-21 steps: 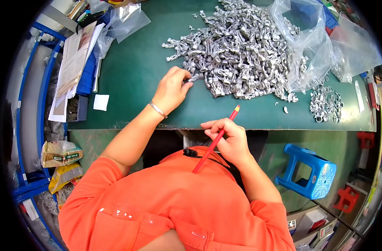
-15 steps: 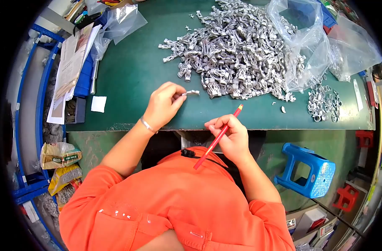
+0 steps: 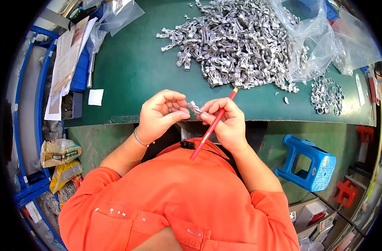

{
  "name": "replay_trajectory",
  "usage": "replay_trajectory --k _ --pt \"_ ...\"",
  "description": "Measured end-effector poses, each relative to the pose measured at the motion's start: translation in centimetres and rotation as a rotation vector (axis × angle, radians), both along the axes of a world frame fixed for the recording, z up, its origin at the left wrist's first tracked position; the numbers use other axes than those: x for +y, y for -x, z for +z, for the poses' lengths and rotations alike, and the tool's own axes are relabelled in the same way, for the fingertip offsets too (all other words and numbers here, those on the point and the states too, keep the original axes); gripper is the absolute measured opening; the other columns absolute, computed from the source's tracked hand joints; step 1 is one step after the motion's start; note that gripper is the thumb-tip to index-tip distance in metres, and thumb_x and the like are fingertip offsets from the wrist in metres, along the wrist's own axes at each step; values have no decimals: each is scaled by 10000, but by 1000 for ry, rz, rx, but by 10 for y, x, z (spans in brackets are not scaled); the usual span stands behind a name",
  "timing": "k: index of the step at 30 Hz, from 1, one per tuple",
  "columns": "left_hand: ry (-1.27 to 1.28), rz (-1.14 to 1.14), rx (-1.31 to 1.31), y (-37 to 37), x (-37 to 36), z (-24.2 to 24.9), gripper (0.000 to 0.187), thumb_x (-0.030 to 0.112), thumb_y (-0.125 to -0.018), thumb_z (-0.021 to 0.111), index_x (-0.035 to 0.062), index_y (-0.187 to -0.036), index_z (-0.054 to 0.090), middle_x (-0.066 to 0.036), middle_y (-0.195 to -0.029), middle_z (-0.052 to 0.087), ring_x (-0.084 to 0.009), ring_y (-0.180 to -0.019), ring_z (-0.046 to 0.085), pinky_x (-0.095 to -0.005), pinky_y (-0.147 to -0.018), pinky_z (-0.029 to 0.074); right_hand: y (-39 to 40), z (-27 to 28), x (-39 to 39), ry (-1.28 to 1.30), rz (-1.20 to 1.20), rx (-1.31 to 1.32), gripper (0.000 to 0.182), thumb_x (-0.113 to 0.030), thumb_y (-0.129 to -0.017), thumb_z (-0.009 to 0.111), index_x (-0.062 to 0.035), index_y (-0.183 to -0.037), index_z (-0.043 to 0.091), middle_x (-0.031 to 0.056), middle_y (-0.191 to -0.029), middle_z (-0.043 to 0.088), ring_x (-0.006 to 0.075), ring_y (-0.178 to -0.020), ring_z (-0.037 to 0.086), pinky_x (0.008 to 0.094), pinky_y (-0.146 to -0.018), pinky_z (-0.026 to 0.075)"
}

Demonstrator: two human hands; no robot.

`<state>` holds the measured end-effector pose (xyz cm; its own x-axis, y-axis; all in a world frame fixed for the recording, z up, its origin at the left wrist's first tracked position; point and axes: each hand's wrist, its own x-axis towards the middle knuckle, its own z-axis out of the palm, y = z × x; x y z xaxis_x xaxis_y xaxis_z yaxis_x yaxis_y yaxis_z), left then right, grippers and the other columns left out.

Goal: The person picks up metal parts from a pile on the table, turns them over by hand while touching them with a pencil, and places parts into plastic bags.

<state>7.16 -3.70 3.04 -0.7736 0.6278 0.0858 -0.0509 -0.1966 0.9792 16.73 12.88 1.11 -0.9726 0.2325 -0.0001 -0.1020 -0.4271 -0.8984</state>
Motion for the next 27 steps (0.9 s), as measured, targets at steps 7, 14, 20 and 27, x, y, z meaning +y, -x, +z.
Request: replay_trajectory --k 7,14,20,27 --pt "134 -101 340 1 -5 -3 203 -91 -750 668 -41 -934 600 -94 -972 563 -143 -823 602 -248 -725 538 -4 0 -4 -286 -100 178 347 148 -726 650 -30 -947 450 111 -995 534 133 -845 551 260 -754 499" --pt "128 -102 249 -5 -9 -2 202 -94 -752 662 -32 -932 595 -97 -985 559 -154 -811 606 -264 -721 535 -13 2 2 -268 -67 165 383 136 -724 666 -40 -969 429 118 -979 559 135 -880 568 265 -743 506" --pt "551 212 802 51 11 -10 282 44 -770 660 8 -1037 575 -103 -950 550 -195 -765 582 -287 -621 491 -15 -8 11 -600 15 122 309 64 -713 716 -40 -862 466 124 -982 585 125 -828 531 242 -724 445" --pt "621 220 924 84 40 -27 243 31 -728 681 18 -939 562 -130 -902 557 -310 -789 574 -370 -705 476 -14 4 8 -336 -148 -36 220 81 -791 635 -30 -828 448 95 -897 592 102 -797 539 233 -690 458"
